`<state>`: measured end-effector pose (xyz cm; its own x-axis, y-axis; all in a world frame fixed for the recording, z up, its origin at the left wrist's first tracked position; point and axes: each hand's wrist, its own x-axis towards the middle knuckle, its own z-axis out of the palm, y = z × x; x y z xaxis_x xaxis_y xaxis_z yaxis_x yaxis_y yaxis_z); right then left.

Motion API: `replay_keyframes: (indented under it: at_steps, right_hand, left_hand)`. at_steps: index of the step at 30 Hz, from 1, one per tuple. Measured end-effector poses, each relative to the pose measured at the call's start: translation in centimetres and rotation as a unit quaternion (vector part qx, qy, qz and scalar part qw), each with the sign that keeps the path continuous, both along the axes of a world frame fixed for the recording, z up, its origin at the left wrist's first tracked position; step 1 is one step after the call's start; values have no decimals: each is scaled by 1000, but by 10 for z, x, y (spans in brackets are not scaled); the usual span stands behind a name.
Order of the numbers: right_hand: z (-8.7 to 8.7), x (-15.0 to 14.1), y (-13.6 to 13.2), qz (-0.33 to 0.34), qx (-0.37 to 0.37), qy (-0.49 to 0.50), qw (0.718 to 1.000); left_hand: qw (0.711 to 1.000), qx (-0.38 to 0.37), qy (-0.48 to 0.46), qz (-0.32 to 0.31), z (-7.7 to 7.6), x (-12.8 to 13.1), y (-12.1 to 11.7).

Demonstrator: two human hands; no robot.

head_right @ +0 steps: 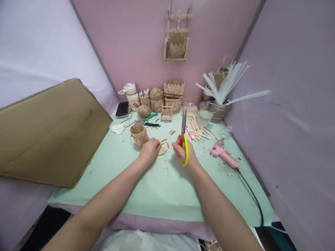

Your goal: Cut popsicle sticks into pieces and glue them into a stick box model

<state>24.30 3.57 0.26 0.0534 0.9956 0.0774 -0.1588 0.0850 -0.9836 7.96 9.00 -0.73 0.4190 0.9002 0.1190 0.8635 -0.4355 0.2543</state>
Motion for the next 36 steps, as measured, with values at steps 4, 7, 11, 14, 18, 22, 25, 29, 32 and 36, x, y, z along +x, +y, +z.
replay_keyframes:
  at_steps: [4,7,11,14,18,22,25,29,32,36]
  right_hand:
    - [5,0,-1,-11,16,-18,1000]
    - [7,0,-1,-26,16,-41,999]
    - [6,0,1,-62,8,-84,994]
    - [2,2,3,-102,-3,-115,988]
    - [-5,6,7,-142,-21,-149,978]
    - [-9,6,8,-146,-24,-166,975]
    - [-9,3,7,-129,-16,-163,978]
    - [-7,-4,3,-82,-9,-141,987]
    - [-3,-9,-1,-37,-3,-113,993]
    - [2,-10,-5,24,6,-81,996]
  left_hand:
    - [999,26,-18,11,5,0,-3]
    - [995,58,-77,11,9,-5,-9]
    - [958,74,-276,0,7,-17,-20]
    - [947,63,-316,23,1,-25,-24]
    - [956,82,-281,-2,-6,-26,-22]
    - [949,56,-311,9,-7,-21,-22]
    - [907,-36,-416,51,-3,-15,-28]
    - [826,-176,-533,55,4,-8,-41]
    - [800,-210,-561,30,3,-6,-46]
    - [761,-308,-570,13,0,-5,-47]
